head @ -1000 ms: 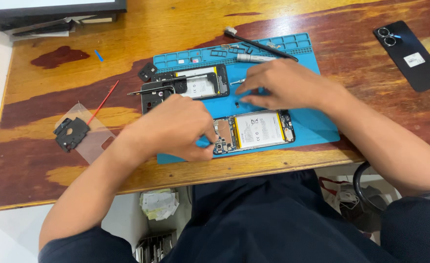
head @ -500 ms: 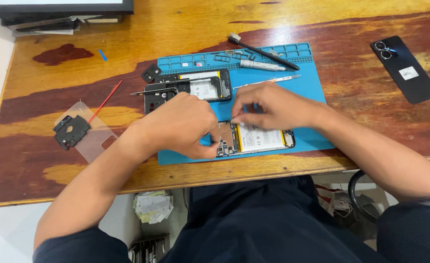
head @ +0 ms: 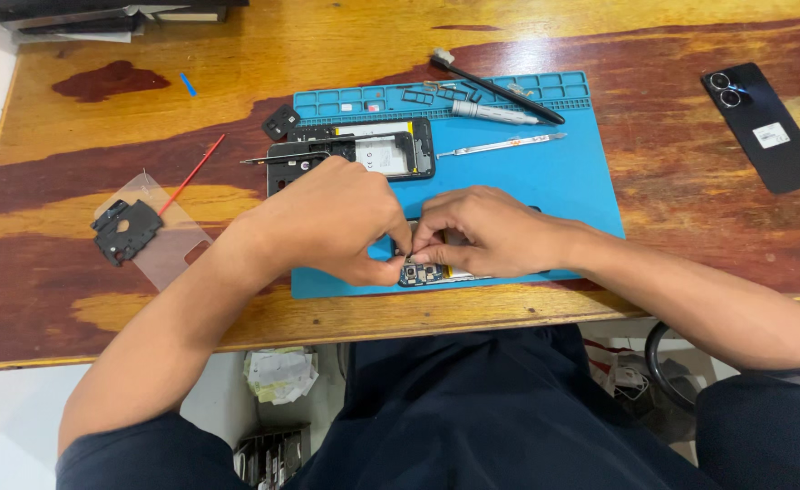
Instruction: The person uses a screwdriver to remove screws from the internal frame of a disassembled smartphone. They then use tweezers to lift and remove a small metal bracket from the motherboard area. Finally, they use a brush to clean dust and debris from the battery and internal components.
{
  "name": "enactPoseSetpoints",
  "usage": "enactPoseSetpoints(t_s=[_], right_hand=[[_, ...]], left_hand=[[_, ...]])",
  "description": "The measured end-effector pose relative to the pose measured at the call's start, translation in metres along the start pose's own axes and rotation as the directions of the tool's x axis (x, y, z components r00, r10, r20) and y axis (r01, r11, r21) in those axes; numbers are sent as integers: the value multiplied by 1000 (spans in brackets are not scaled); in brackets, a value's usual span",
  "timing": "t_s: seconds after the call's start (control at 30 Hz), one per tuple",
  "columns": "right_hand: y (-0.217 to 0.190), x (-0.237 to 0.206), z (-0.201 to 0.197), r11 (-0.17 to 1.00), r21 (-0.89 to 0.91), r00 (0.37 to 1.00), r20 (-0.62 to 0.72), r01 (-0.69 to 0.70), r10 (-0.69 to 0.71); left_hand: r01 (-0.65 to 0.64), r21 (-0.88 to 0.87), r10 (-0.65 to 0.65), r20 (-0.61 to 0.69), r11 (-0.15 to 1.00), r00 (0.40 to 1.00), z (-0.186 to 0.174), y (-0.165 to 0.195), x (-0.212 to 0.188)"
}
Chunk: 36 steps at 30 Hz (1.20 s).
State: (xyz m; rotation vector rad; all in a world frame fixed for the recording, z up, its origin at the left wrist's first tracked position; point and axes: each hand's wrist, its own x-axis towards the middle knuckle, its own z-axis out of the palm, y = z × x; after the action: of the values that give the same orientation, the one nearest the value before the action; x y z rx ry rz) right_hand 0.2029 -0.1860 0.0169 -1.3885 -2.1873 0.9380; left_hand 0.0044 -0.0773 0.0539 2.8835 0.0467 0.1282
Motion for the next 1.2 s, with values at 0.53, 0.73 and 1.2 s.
enactPoseSetpoints(t_s=[0.53,0.73,1.2], right_hand=[[-1,-1,0,999,-41,1000,9,18,-18],[1,0,0,999,-44,1000,19,3,-2],[1,2,-6,994,85,997,5,71,-71]], left_hand=[[-32,-92,36,33,995,999,-3,6,-2],[-71,-65,76,89,995,993,-2,12,-1],[-35,-45,41,151,998,988,-5,14,-2]])
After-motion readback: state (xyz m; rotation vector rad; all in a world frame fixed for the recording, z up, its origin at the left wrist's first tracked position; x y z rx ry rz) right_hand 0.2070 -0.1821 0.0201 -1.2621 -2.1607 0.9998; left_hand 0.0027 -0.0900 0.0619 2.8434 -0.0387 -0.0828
